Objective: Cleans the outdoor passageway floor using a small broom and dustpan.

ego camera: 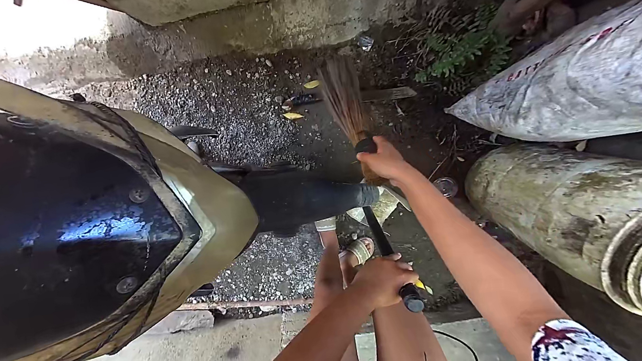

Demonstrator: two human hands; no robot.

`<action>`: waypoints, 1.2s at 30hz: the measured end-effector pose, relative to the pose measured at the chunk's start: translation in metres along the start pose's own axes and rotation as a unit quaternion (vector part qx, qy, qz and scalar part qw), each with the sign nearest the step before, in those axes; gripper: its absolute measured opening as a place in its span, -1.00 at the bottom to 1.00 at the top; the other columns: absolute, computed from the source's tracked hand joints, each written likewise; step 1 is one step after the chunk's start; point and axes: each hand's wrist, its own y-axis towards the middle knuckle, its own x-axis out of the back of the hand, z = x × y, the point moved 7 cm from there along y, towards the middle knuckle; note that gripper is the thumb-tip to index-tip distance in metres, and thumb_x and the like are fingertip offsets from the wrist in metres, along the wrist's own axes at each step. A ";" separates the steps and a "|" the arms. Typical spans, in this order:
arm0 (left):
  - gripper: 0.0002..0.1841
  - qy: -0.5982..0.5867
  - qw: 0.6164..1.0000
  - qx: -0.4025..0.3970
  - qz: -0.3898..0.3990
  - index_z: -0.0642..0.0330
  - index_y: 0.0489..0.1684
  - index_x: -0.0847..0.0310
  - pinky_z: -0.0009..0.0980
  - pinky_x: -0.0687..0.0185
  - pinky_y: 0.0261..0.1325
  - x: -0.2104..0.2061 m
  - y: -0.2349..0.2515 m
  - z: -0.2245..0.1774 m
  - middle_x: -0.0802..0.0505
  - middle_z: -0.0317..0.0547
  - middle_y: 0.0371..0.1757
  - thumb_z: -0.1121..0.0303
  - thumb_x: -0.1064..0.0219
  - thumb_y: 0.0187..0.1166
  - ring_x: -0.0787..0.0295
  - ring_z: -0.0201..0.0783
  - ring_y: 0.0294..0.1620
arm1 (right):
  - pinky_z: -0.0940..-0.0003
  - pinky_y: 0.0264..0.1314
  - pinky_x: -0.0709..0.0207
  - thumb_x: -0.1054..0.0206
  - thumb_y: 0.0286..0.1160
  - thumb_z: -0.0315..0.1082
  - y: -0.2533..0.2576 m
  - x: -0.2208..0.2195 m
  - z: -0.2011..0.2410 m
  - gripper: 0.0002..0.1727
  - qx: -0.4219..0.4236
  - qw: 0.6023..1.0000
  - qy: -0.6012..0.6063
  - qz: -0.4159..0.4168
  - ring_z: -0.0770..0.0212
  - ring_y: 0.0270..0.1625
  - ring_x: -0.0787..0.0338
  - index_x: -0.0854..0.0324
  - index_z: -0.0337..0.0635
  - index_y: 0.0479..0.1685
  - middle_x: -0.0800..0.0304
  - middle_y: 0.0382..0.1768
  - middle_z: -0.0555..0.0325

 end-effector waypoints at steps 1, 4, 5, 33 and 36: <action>-0.80 0.000 1.000 0.001 0.004 0.44 -0.09 -0.78 -0.01 -0.22 0.77 0.001 0.000 0.000 -0.87 0.22 0.16 0.67 -0.45 0.34 -0.74 0.16 0.39 | -0.30 0.54 -0.36 -0.34 0.66 -0.21 0.002 -0.006 0.003 -0.18 0.001 0.999 -0.037 0.013 -0.35 0.54 -0.52 -0.01 -0.26 0.82 -0.47 0.50 -0.47; -0.80 0.004 1.000 0.000 0.004 0.43 -0.11 -0.78 -0.02 -0.23 0.77 0.002 0.000 0.000 -0.88 0.20 0.15 0.66 -0.46 0.34 -0.75 0.14 0.37 | -0.32 0.54 -0.35 -0.33 0.67 -0.16 0.000 -0.023 0.010 -0.15 0.021 0.992 -0.113 0.059 -0.37 0.54 -0.53 0.02 -0.25 0.85 -0.47 0.52 -0.45; -0.81 0.005 1.000 -0.001 0.003 0.44 -0.11 -0.78 -0.02 -0.22 0.77 0.002 0.000 0.000 -0.88 0.20 0.14 0.66 -0.45 0.35 -0.76 0.14 0.36 | -0.32 0.55 -0.34 -0.33 0.68 -0.16 -0.002 -0.025 0.010 -0.15 0.028 0.990 -0.117 0.069 -0.36 0.55 -0.52 0.03 -0.23 0.86 -0.47 0.53 -0.44; -0.85 0.005 1.000 -0.010 -0.028 0.42 -0.16 -0.79 0.02 -0.30 0.73 -0.001 0.000 0.001 -0.90 0.18 0.09 0.64 -0.45 0.36 -0.78 0.13 0.32 | -0.24 0.63 -0.31 -0.40 0.62 -0.26 -0.044 0.057 -0.011 -0.15 0.133 0.956 -0.219 0.144 -0.25 0.59 -0.51 -0.05 -0.16 0.87 -0.45 0.59 -0.34; -0.84 0.010 1.000 -0.009 -0.017 0.43 -0.15 -0.79 0.03 -0.33 0.70 0.001 0.003 -0.001 -0.89 0.20 0.11 0.62 -0.46 0.36 -0.77 0.15 0.34 | -0.35 0.56 -0.29 -0.40 0.63 -0.21 -0.069 0.084 -0.004 -0.15 0.107 0.937 -0.317 0.103 -0.34 0.55 -0.50 -0.07 -0.16 0.87 -0.41 0.59 -0.35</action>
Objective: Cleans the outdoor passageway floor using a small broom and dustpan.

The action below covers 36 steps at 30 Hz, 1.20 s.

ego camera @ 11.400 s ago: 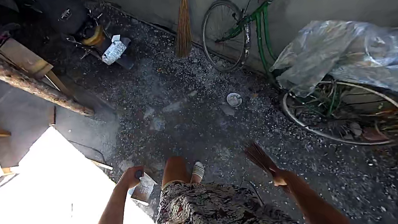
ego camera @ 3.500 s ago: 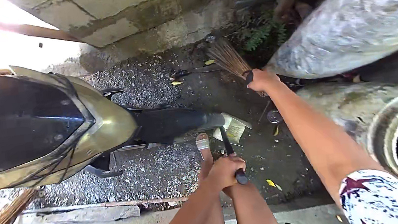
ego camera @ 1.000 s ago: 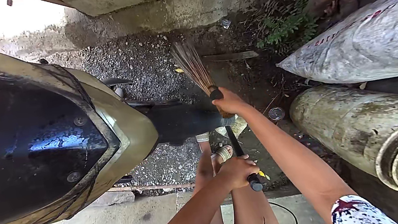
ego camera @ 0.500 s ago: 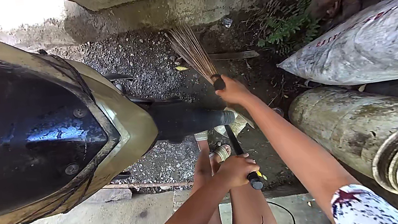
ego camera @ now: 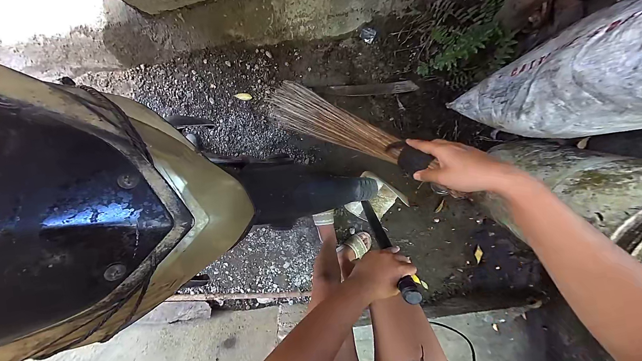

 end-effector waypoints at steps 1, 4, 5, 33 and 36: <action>-0.85 -0.001 1.000 -0.003 -0.002 0.43 -0.15 -0.79 0.02 -0.32 0.71 0.000 0.001 0.000 -0.89 0.20 0.10 0.62 -0.46 0.37 -0.78 0.15 0.33 | -0.36 0.53 -0.32 -0.39 0.64 -0.20 -0.002 0.006 0.005 -0.15 -0.012 1.000 -0.021 -0.007 -0.36 0.52 -0.52 -0.06 -0.16 0.87 -0.41 0.58 -0.36; -0.88 0.001 1.000 -0.004 0.000 0.42 -0.16 -0.79 -0.02 -0.30 0.73 0.001 0.005 -0.002 -0.89 0.17 0.10 0.60 -0.43 0.42 -0.78 0.11 0.34 | -0.42 0.40 -0.42 -0.40 0.62 -0.20 0.016 0.016 0.033 -0.16 -0.008 0.997 -0.062 -0.036 -0.44 0.41 -0.60 -0.09 -0.15 0.86 -0.41 0.58 -0.38; -0.88 0.001 1.000 -0.003 -0.002 0.42 -0.16 -0.79 -0.03 -0.31 0.72 0.001 0.006 -0.003 -0.89 0.17 0.10 0.60 -0.42 0.42 -0.78 0.11 0.34 | -0.45 0.37 -0.43 -0.40 0.61 -0.20 0.030 0.017 0.046 -0.17 0.010 0.996 -0.074 -0.047 -0.48 0.38 -0.61 -0.11 -0.16 0.85 -0.41 0.57 -0.42; -0.83 -0.014 1.000 0.004 -0.008 0.43 -0.15 -0.80 0.02 -0.28 0.74 -0.004 -0.003 0.000 -0.89 0.20 0.15 0.66 -0.46 0.33 -0.75 0.17 0.39 | -0.41 0.21 -0.51 -0.43 0.59 -0.19 -0.055 0.050 -0.003 -0.26 -0.044 0.972 -0.233 -0.006 -0.40 0.23 -0.70 -0.29 -0.02 0.79 -0.59 0.39 -0.32; -0.83 -0.011 1.000 -0.001 -0.013 0.42 -0.20 -0.80 0.06 -0.31 0.72 -0.008 -0.004 -0.001 -0.90 0.20 0.13 0.67 -0.49 0.27 -0.74 0.21 0.39 | -0.43 0.18 -0.53 -0.41 0.60 -0.19 -0.039 0.034 0.006 -0.26 -0.034 0.977 -0.208 -0.022 -0.43 0.22 -0.70 -0.28 -0.03 0.80 -0.54 0.47 -0.33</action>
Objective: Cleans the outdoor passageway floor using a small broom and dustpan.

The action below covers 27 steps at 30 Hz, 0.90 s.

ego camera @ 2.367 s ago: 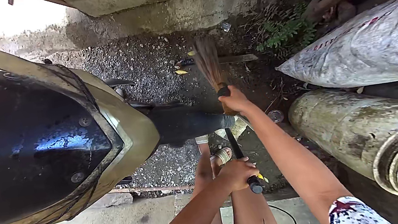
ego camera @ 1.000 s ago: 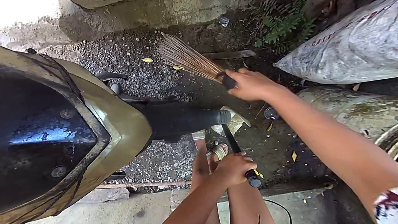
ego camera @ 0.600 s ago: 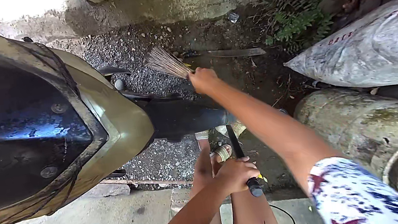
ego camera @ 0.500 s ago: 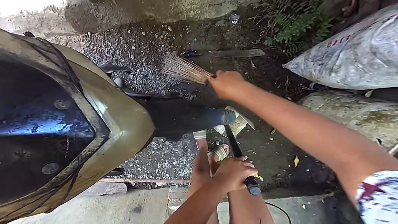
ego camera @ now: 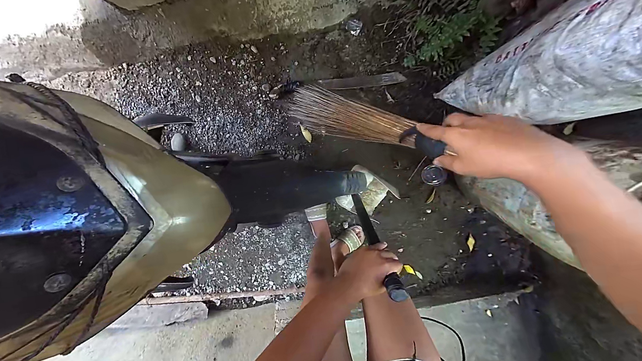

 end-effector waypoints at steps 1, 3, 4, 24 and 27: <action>-0.83 0.004 1.000 -0.002 -0.001 0.41 -0.21 -0.80 0.06 -0.33 0.70 -0.002 0.000 0.000 -0.90 0.19 0.12 0.66 -0.49 0.27 -0.75 0.20 0.38 | -0.42 0.16 -0.54 -0.40 0.60 -0.20 0.011 -0.008 0.006 -0.26 0.005 1.000 0.006 -0.002 -0.44 0.21 -0.71 -0.27 -0.02 0.80 -0.52 0.48 -0.35; -0.85 0.009 1.000 -0.001 0.000 0.39 -0.23 -0.80 0.06 -0.37 0.68 -0.006 0.000 -0.001 -0.90 0.16 0.11 0.65 -0.50 0.27 -0.75 0.19 0.37 | -0.43 0.12 -0.56 -0.40 0.58 -0.25 0.034 -0.032 0.018 -0.25 0.015 1.000 0.007 -0.003 -0.46 0.18 -0.72 -0.25 0.00 0.81 -0.46 0.53 -0.37; -0.84 0.011 1.000 0.002 0.001 0.39 -0.24 -0.80 0.08 -0.39 0.66 -0.008 0.001 -0.002 -0.90 0.16 0.12 0.66 -0.51 0.26 -0.75 0.19 0.38 | -0.41 0.07 -0.59 -0.39 0.57 -0.29 0.045 -0.045 0.023 -0.24 0.021 1.000 -0.007 0.000 -0.46 0.14 -0.73 -0.25 0.00 0.82 -0.43 0.54 -0.39; -0.78 0.038 0.999 -0.013 -0.016 0.46 -0.29 -0.78 0.10 -0.48 0.61 -0.020 0.000 -0.029 -0.92 0.22 0.04 0.73 -0.52 0.09 -0.80 0.23 0.32 | -0.47 0.19 -0.52 -0.37 0.57 -0.36 -0.069 -0.189 -0.133 -0.19 -0.093 0.987 0.032 0.126 -0.56 0.36 -0.60 -0.13 -0.03 0.86 -0.27 0.64 -0.48; -0.83 0.024 0.998 -0.034 -0.053 0.46 -0.36 -0.76 0.07 -0.51 0.59 -0.021 -0.005 -0.038 -0.93 0.20 -0.04 0.73 -0.46 0.10 -0.86 0.19 0.23 | -0.52 0.19 -0.50 -0.36 0.59 -0.31 -0.094 -0.220 -0.156 -0.18 -0.110 0.983 0.059 0.131 -0.61 0.36 -0.59 -0.11 -0.01 0.87 -0.26 0.65 -0.50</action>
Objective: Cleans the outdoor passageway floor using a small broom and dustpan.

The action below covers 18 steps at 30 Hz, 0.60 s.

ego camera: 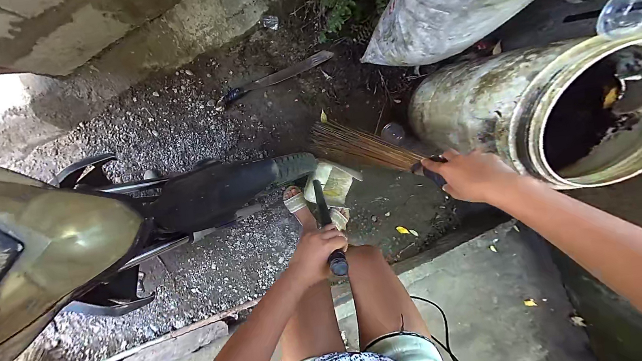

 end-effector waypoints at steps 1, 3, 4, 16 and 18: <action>-0.86 -0.006 1.000 -0.001 -0.010 0.47 -0.38 -0.75 0.05 -0.51 0.60 -0.001 -0.002 -0.002 -0.93 0.21 -0.06 0.73 -0.44 0.11 -0.87 0.18 0.21 | -0.52 0.20 -0.50 -0.36 0.60 -0.30 -0.004 -0.011 -0.009 -0.19 -0.005 1.000 0.010 0.003 -0.61 0.36 -0.59 -0.11 -0.01 0.88 -0.26 0.65 -0.50; -0.89 -0.008 1.000 -0.001 -0.027 0.47 -0.40 -0.74 0.00 -0.49 0.62 -0.006 -0.009 -0.004 -0.93 0.20 -0.08 0.71 -0.40 0.14 -0.89 0.13 0.17 | -0.53 0.21 -0.49 -0.37 0.60 -0.27 -0.012 -0.035 -0.027 -0.19 -0.009 0.999 0.036 0.006 -0.61 0.37 -0.58 -0.12 -0.01 0.87 -0.26 0.65 -0.50; -0.89 -0.010 0.999 0.002 -0.039 0.47 -0.40 -0.74 -0.01 -0.49 0.62 -0.010 -0.013 -0.005 -0.93 0.20 -0.08 0.70 -0.39 0.15 -0.89 0.12 0.16 | -0.52 0.24 -0.48 -0.37 0.61 -0.24 -0.018 -0.046 -0.035 -0.19 -0.009 0.999 0.048 0.009 -0.60 0.39 -0.57 -0.12 0.00 0.87 -0.27 0.65 -0.49; -0.89 -0.036 0.957 0.079 -0.275 0.51 -0.36 -0.74 -0.12 -0.57 0.57 -0.046 -0.045 0.009 -0.92 0.18 -0.20 0.59 -0.34 0.35 -0.91 -0.04 0.08 | -0.48 0.59 -0.19 -0.40 0.61 -0.31 -0.066 -0.117 -0.113 -0.21 0.025 0.926 0.354 -0.128 -0.53 0.62 -0.38 -0.15 -0.22 0.83 -0.34 0.62 -0.52; -0.90 -0.034 0.952 0.090 -0.292 0.51 -0.37 -0.74 -0.14 -0.57 0.56 -0.049 -0.050 0.012 -0.91 0.17 -0.21 0.60 -0.33 0.32 -0.90 -0.04 0.08 | -0.47 0.58 -0.21 -0.36 0.65 -0.24 -0.031 -0.109 -0.091 -0.19 0.009 0.930 0.345 -0.124 -0.54 0.61 -0.38 -0.09 -0.21 0.85 -0.30 0.63 -0.54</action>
